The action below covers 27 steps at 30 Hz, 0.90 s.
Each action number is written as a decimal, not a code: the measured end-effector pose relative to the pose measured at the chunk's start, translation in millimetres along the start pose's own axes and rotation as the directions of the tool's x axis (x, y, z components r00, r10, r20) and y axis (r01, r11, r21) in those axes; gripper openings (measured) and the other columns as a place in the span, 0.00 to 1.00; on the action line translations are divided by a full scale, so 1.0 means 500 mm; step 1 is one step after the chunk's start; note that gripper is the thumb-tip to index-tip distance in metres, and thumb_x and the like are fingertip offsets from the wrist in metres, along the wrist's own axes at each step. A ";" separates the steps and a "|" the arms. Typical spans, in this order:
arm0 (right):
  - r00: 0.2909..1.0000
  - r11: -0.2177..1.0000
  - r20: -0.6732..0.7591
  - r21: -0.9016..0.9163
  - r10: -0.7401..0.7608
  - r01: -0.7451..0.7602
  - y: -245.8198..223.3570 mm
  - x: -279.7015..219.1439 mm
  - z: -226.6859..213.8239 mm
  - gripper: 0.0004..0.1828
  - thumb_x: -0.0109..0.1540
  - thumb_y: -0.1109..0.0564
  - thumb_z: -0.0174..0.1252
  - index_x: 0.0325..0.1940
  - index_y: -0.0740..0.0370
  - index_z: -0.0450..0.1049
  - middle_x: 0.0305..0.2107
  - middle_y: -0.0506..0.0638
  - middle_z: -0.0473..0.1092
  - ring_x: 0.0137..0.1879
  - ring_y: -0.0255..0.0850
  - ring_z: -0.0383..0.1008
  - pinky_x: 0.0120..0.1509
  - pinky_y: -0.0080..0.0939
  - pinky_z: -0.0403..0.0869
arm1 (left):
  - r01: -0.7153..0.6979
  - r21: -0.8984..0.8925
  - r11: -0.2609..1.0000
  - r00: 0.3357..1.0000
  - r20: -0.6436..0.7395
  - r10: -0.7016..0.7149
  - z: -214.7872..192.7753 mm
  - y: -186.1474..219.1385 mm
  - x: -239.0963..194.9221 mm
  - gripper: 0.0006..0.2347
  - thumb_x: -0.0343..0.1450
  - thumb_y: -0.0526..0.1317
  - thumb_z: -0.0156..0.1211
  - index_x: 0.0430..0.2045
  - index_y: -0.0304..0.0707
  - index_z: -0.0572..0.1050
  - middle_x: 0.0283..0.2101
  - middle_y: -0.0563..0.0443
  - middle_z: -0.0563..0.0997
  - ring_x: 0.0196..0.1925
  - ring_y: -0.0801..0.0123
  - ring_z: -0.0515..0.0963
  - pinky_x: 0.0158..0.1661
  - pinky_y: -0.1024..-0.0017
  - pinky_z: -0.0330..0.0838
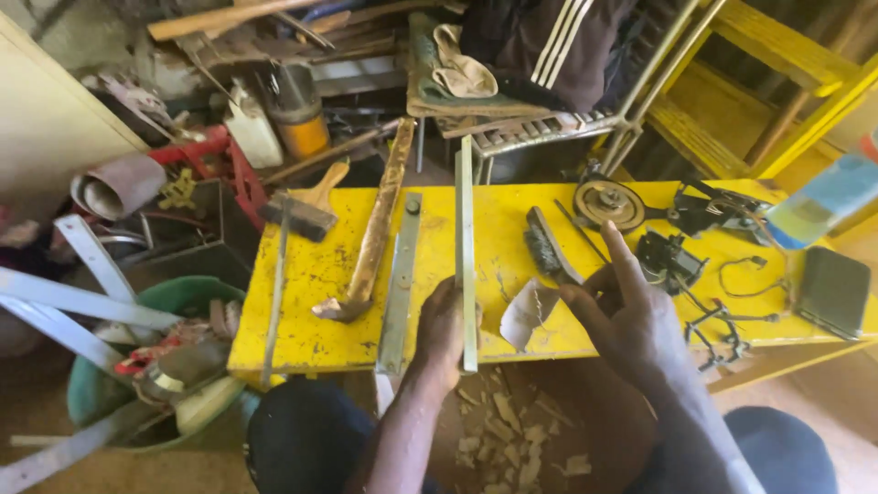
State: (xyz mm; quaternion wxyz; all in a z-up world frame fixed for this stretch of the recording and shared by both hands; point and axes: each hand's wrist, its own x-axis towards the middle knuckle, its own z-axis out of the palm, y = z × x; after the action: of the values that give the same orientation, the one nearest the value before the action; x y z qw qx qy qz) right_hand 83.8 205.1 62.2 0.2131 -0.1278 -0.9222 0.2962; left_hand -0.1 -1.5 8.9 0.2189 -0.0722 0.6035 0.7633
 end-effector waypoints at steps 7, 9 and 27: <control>0.985 0.979 0.157 -0.197 0.076 -0.044 -0.060 0.031 -0.065 0.46 0.59 0.36 0.66 0.82 0.42 0.67 0.39 0.36 0.82 0.30 0.35 0.80 0.42 0.42 0.79 | -0.032 -0.083 0.996 0.999 -0.041 0.029 -0.003 -0.004 -0.007 0.12 0.78 0.48 0.56 0.30 0.42 0.72 0.19 0.51 0.71 0.13 0.70 0.68 0.14 0.71 0.62; 0.946 0.953 0.251 -0.274 0.204 -0.133 -0.120 0.048 -0.113 0.48 0.60 0.34 0.63 0.84 0.39 0.63 0.42 0.37 0.83 0.32 0.42 0.84 0.48 0.44 0.82 | -0.018 -0.011 1.000 1.000 -0.001 0.018 0.003 0.008 0.001 0.13 0.79 0.51 0.55 0.34 0.41 0.74 0.22 0.52 0.73 0.16 0.70 0.70 0.17 0.71 0.65; 0.794 0.760 0.106 -0.389 0.598 -0.520 0.036 0.033 0.174 0.37 0.49 0.14 0.63 0.51 0.35 0.83 0.44 0.47 0.83 0.61 0.47 0.81 0.64 0.49 0.78 | -0.066 -0.007 0.998 0.998 0.014 0.066 -0.006 -0.049 0.046 0.18 0.82 0.44 0.43 0.63 0.32 0.73 0.24 0.44 0.76 0.16 0.63 0.76 0.19 0.68 0.72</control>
State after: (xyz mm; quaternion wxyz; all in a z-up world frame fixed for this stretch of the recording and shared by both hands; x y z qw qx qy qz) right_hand 30.7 182.5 -7.0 -0.0164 -0.3994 -0.8956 0.1951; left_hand -10.7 5.9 -22.2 0.1976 -0.0473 0.6013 0.7727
